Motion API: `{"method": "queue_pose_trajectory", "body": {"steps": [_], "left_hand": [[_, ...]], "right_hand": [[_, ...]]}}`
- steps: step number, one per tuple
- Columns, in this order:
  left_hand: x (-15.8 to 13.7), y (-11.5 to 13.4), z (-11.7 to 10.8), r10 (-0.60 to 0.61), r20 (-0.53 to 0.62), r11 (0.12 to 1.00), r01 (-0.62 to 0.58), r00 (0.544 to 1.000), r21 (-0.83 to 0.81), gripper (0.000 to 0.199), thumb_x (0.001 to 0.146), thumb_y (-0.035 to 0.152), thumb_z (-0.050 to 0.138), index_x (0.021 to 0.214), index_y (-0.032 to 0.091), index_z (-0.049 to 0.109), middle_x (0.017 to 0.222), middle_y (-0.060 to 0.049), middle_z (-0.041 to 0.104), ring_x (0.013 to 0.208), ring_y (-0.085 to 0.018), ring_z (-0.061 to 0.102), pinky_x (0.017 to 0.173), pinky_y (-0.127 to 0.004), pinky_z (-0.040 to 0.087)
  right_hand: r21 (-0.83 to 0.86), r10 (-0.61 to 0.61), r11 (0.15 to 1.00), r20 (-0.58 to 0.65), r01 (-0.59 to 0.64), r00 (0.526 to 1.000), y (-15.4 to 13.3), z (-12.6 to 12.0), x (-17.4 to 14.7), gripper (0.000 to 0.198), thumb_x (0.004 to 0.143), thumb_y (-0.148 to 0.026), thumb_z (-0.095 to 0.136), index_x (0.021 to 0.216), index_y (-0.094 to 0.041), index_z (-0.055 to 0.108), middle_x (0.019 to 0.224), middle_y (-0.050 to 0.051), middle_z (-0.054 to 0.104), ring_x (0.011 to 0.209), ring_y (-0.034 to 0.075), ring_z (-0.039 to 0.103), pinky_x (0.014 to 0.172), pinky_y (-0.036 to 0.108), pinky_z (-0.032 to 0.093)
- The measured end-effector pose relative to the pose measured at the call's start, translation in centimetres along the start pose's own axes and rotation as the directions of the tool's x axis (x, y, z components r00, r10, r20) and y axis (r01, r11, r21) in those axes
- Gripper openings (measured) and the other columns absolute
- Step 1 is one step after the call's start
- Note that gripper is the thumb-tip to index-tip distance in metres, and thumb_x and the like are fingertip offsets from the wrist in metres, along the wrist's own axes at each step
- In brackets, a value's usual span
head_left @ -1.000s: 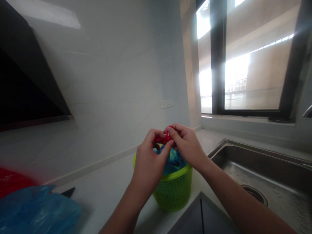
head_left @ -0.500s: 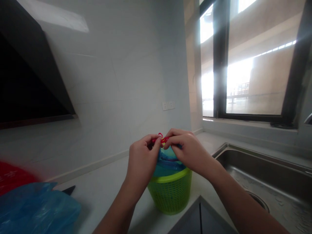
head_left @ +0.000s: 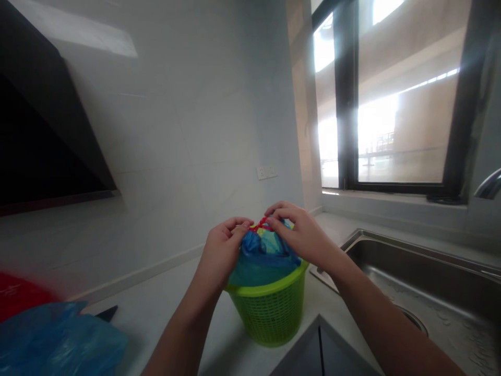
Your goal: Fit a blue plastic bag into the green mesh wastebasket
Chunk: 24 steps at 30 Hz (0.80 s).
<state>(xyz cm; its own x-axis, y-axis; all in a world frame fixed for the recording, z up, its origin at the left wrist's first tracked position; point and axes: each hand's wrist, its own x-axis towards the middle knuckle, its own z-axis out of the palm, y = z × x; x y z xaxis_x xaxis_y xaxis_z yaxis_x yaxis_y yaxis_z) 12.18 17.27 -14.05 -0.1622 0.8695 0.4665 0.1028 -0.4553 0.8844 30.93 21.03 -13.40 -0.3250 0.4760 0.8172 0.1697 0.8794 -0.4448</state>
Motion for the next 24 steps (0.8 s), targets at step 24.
{"method": "queue_pose_trajectory", "body": {"steps": [24], "left_hand": [[-0.5, 0.8, 0.3, 0.322, -0.276, 0.940, -0.273, 0.905, 0.204, 0.018, 0.076, 0.031, 0.079, 0.085, 0.016, 0.073, 0.073, -0.002, 0.069, 0.064, -0.013, 0.062, 0.062, -0.023, 0.052]], "right_hand": [[0.520, 0.415, 0.765, 0.050, -0.379, 0.908, -0.9, -1.6, -0.1, 0.023, 0.088, -0.028, 0.061, 0.105, -0.015, 0.069, 0.072, 0.001, 0.067, 0.063, 0.012, 0.057, 0.060, 0.025, 0.044]]}}
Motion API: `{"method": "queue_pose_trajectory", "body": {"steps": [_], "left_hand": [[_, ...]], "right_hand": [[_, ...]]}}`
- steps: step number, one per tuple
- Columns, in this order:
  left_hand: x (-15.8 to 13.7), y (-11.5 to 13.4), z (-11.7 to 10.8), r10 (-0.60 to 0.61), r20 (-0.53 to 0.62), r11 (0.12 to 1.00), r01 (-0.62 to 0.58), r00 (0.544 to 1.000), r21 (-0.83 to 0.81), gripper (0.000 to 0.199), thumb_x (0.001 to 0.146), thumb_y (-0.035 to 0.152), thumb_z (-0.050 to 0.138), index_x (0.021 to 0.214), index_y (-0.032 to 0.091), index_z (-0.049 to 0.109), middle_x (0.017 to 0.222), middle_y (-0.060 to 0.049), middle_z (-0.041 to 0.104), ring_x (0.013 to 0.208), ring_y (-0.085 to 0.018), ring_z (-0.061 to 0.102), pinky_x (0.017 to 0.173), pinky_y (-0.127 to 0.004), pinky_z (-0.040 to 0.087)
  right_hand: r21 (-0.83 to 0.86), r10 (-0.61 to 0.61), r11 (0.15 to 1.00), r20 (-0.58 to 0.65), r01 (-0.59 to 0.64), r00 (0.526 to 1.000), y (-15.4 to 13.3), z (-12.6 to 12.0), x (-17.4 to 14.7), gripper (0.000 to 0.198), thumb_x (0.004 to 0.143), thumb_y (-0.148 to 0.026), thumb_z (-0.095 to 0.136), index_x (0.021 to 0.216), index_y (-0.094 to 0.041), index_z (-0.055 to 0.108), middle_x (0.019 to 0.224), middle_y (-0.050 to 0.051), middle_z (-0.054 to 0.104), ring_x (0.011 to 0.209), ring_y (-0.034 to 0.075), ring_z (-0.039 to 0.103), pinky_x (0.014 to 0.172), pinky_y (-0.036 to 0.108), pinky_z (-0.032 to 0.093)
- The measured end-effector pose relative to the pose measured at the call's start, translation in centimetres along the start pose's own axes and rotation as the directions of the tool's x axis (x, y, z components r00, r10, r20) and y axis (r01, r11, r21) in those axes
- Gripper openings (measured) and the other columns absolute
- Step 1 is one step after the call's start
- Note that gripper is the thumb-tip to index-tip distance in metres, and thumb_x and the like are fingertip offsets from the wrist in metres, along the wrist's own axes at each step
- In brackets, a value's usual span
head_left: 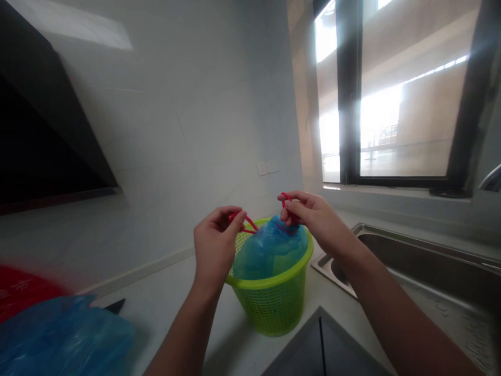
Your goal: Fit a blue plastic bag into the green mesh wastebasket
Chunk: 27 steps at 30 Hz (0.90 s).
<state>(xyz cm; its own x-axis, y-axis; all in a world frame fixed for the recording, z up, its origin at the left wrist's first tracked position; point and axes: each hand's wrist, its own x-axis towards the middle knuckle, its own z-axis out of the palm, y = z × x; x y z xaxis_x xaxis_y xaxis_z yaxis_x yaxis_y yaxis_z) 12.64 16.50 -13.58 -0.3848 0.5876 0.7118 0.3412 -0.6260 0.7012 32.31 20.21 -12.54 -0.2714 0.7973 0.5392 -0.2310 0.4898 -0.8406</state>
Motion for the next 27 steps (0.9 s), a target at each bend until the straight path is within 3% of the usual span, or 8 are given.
{"method": "queue_pose_trajectory", "body": {"steps": [4, 8, 10, 14, 18, 20, 23, 27], "left_hand": [[-1.4, 0.2, 1.3, -0.065, 0.178, 0.994, 0.079, 0.982, -0.074, 0.021, 0.084, 0.036, 0.072, 0.093, 0.017, 0.069, 0.061, 0.002, 0.061, 0.048, -0.010, 0.052, 0.048, -0.022, 0.044], [-1.7, 0.1, 1.6, -0.095, 0.263, 0.970, 0.149, 0.960, -0.191, 0.032, 0.086, 0.042, 0.069, 0.106, 0.017, 0.065, 0.074, -0.002, 0.069, 0.060, -0.013, 0.063, 0.059, -0.023, 0.051], [-1.7, 0.2, 1.6, -0.122, 0.288, 0.959, 0.187, 0.950, -0.212, 0.037, 0.082, 0.041, 0.075, 0.108, 0.018, 0.062, 0.076, -0.002, 0.071, 0.066, -0.015, 0.066, 0.064, -0.024, 0.052], [-1.7, 0.2, 1.6, -0.132, 0.325, 0.949, 0.214, 0.936, -0.232, 0.035, 0.080, 0.033, 0.077, 0.107, 0.019, 0.060, 0.077, -0.002, 0.071, 0.069, -0.015, 0.067, 0.067, -0.023, 0.052], [-0.6, -0.1, 2.1, -0.187, 0.325, 0.935, 0.270, 0.927, -0.232, 0.023, 0.084, 0.025, 0.067, 0.105, 0.018, 0.059, 0.068, 0.002, 0.065, 0.054, -0.011, 0.058, 0.052, -0.020, 0.044], [1.0, 0.1, 2.6, -0.175, 0.306, 0.945, 0.247, 0.936, -0.215, 0.017, 0.084, 0.019, 0.061, 0.101, 0.018, 0.058, 0.062, 0.004, 0.059, 0.047, -0.009, 0.050, 0.046, -0.020, 0.038], [4.7, 1.2, 3.3, -0.083, 0.258, 0.983, 0.122, 0.963, -0.139, 0.014, 0.084, 0.014, 0.052, 0.095, 0.021, 0.058, 0.051, 0.008, 0.045, 0.041, -0.010, 0.039, 0.041, -0.022, 0.031], [10.0, 6.0, 1.7, 0.070, 0.155, 0.997, -0.075, 0.985, 0.027, 0.016, 0.087, 0.009, 0.050, 0.093, 0.022, 0.058, 0.049, 0.009, 0.038, 0.045, -0.012, 0.033, 0.048, -0.023, 0.032]], "right_hand": [[-0.182, -0.084, 0.979, 0.065, 0.094, 0.994, 0.7, 1.4, -0.4, 0.024, 0.092, -0.022, 0.052, 0.101, -0.018, 0.074, 0.094, 0.005, 0.070, 0.076, 0.014, 0.062, 0.063, 0.026, 0.049], [-0.344, -0.292, 0.881, 0.142, 0.323, 0.946, 1.5, 2.6, -0.9, 0.029, 0.090, -0.012, 0.050, 0.103, -0.021, 0.075, 0.109, 0.004, 0.067, 0.093, 0.014, 0.063, 0.081, 0.029, 0.051], [-0.404, -0.339, 0.833, 0.166, 0.378, 0.926, 1.8, 3.1, -1.1, 0.028, 0.087, -0.010, 0.055, 0.103, -0.022, 0.074, 0.108, 0.004, 0.067, 0.095, 0.015, 0.063, 0.085, 0.031, 0.050], [-0.496, -0.358, 0.773, 0.173, 0.395, 0.918, 2.0, 3.6, -1.4, 0.029, 0.082, -0.009, 0.059, 0.105, -0.023, 0.071, 0.108, 0.003, 0.065, 0.095, 0.016, 0.062, 0.085, 0.031, 0.050], [-0.522, -0.371, 0.777, 0.071, 0.351, 0.926, 1.6, 3.5, -1.6, 0.018, 0.087, -0.018, 0.059, 0.102, -0.022, 0.068, 0.109, 0.005, 0.064, 0.097, 0.017, 0.062, 0.084, 0.032, 0.051], [-0.517, -0.387, 0.797, -0.039, 0.313, 0.921, 0.9, 3.2, -1.9, 0.016, 0.088, -0.017, 0.057, 0.101, -0.021, 0.066, 0.108, 0.005, 0.063, 0.097, 0.017, 0.062, 0.080, 0.031, 0.052], [-0.470, -0.377, 0.842, -0.157, 0.267, 0.913, -0.9, 2.9, -3.8, 0.015, 0.088, -0.014, 0.054, 0.096, -0.021, 0.065, 0.103, 0.005, 0.064, 0.095, 0.017, 0.062, 0.076, 0.029, 0.052], [-0.388, -0.325, 0.891, -0.183, 0.236, 0.928, -2.9, 2.9, -9.4, 0.014, 0.091, -0.013, 0.052, 0.091, -0.021, 0.063, 0.100, 0.003, 0.064, 0.098, 0.017, 0.061, 0.082, 0.030, 0.051]]}}
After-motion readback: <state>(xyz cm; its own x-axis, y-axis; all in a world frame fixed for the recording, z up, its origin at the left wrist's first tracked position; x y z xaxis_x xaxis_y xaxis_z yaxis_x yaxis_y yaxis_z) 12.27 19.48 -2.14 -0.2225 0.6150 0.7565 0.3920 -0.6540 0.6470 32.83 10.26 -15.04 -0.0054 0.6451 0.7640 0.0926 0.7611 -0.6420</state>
